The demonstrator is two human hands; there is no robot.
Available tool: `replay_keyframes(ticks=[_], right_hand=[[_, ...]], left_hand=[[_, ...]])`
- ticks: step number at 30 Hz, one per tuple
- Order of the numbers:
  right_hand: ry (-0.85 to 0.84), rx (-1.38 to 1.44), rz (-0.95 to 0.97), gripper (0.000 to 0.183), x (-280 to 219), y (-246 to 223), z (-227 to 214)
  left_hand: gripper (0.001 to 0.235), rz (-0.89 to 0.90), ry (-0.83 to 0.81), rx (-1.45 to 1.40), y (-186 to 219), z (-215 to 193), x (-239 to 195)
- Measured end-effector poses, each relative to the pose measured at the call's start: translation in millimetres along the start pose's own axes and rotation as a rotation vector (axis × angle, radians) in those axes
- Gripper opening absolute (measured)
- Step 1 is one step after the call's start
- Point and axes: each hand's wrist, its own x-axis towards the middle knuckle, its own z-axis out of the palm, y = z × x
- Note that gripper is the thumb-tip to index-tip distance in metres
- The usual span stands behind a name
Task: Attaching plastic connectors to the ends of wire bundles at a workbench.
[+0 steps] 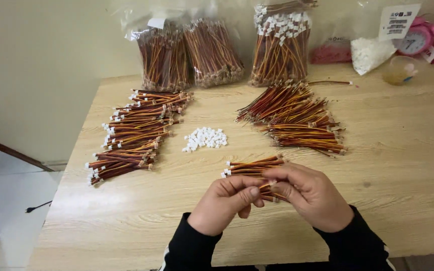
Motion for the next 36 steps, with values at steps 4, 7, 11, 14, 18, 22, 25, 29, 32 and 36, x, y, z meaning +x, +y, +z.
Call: replay_keyframes(ticks=[4, 7, 11, 14, 18, 22, 25, 29, 32, 36], right_hand=[[0.125, -0.009, 0.071, 0.015, -2, -7, 1], [0.156, -0.069, 0.066, 0.012, 0, -12, 1], [0.171, -0.095, 0.046, 0.016, 1, -16, 5], [0.219, 0.027, 0.088, 0.018, 6, -32, 8], [0.275, 0.097, 0.119, 0.014, -1, -14, 24], [0.309, 0.090, 0.166, 0.013, 0, -10, 29], [0.399, -0.005, 0.103, 0.010, 4, -13, 29], [0.507, 0.001, 0.209, 0.008, 2, -2, 7], [0.543, -0.003, 0.341, 0.007, -4, -4, -18], [0.514, -0.003, 0.398, 0.013, -11, 17, -15]], left_hand=[[0.032, 0.109, 0.162, 0.314, 21, 25, -7], [0.032, 0.344, 0.182, 0.609, 39, 39, -11], [0.021, 0.524, 0.332, 0.857, 29, 41, -8], [0.016, 0.526, 0.382, 0.821, 30, 41, -10], [0.014, 0.494, 0.421, 0.811, 23, 39, -8], [0.011, 0.495, 0.404, 0.876, 15, 37, -4], [0.012, 0.459, 0.422, 0.938, 13, 33, -5], [0.012, 0.383, 0.448, 0.923, 16, 12, -9], [0.013, 0.260, 0.471, 0.838, 21, -5, -17], [0.015, 0.192, 0.477, 0.824, 8, -16, -16]])
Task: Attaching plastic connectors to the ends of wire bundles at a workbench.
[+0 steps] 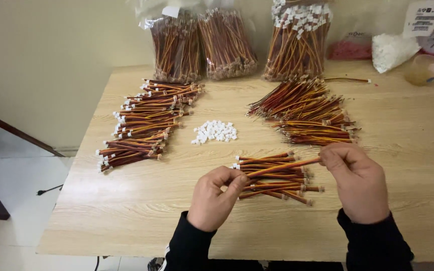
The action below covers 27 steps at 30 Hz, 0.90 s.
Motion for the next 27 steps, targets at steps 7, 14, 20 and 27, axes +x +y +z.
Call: replay_keyframes(ticks=[7, 14, 20, 27], right_hand=[[0.041, -0.328, -0.372, 0.022, -5, -37, 23], [-0.371, -0.416, -0.517, 0.016, -4, -13, 44], [-0.484, -0.398, -0.398, 0.019, -8, -4, 40], [-0.293, -0.385, -0.540, 0.018, -10, -11, 46]], left_hand=[[0.013, 0.083, 0.089, 0.176, -7, 5, 3], [0.006, 0.350, 0.103, 0.355, 13, 4, -4], [0.008, 0.342, 0.070, 0.234, 9, -2, -2], [0.010, 0.416, 0.137, 0.226, -9, 10, 0]])
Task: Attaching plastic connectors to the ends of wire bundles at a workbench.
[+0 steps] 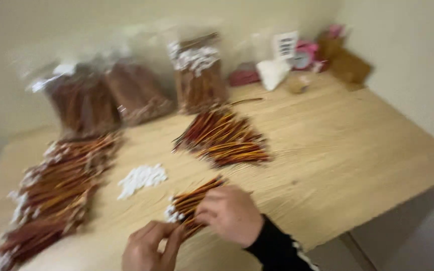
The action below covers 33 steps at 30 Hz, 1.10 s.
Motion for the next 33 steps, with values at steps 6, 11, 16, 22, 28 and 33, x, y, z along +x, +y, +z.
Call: replay_keyframes(ticks=[6, 11, 16, 22, 28, 33], right_hand=[[-0.106, 0.231, 0.060, 0.011, -6, -4, 0], [-0.121, 0.121, 0.123, 0.013, -10, 1, 0], [-0.045, 0.118, 0.056, 0.012, -6, -9, -1], [-0.057, 0.182, 0.087, 0.010, -4, -9, -1], [-0.062, 0.117, 0.019, 0.015, -7, 3, 4], [-0.169, 0.244, 0.125, 0.017, -5, 5, 2]], left_hand=[[0.002, -0.113, 0.019, -0.043, -13, 16, -10], [0.014, -0.381, -0.026, 0.017, -14, 19, -21], [0.008, -0.130, 0.026, 0.045, -4, 17, -9], [0.011, -0.251, 0.048, 0.023, 13, 16, -9], [0.000, -0.122, 0.054, -0.035, 7, 21, -4], [0.008, -0.097, 0.080, -0.059, 28, 9, 4]])
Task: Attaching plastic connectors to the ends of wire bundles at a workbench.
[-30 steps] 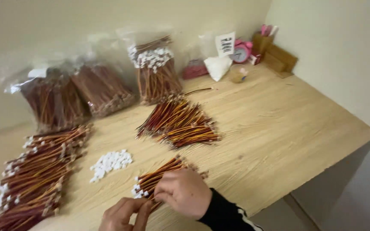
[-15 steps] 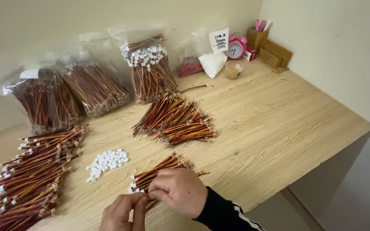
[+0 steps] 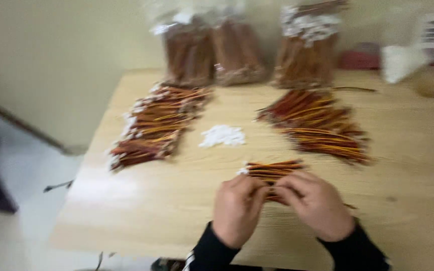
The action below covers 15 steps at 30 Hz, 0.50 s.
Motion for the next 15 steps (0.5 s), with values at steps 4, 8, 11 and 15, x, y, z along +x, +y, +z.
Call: replay_keyframes(ticks=[4, 8, 11, 15], right_hand=[[-0.013, -0.107, 0.137, 0.018, 2, 0, -6], [0.018, -0.120, 0.257, 0.018, -4, 10, -16], [0.004, -0.036, 0.348, 0.021, -3, 1, -14], [0.005, -0.052, 0.366, 0.019, -2, 4, -10]], left_hand=[[0.015, -0.201, -0.139, -0.124, -70, -5, 6], [0.021, -0.449, 0.030, 0.262, -185, -40, 34], [0.033, -0.551, -0.116, 0.388, -221, -47, 42], [0.034, -0.535, -0.177, 0.477, -209, -34, 52]])
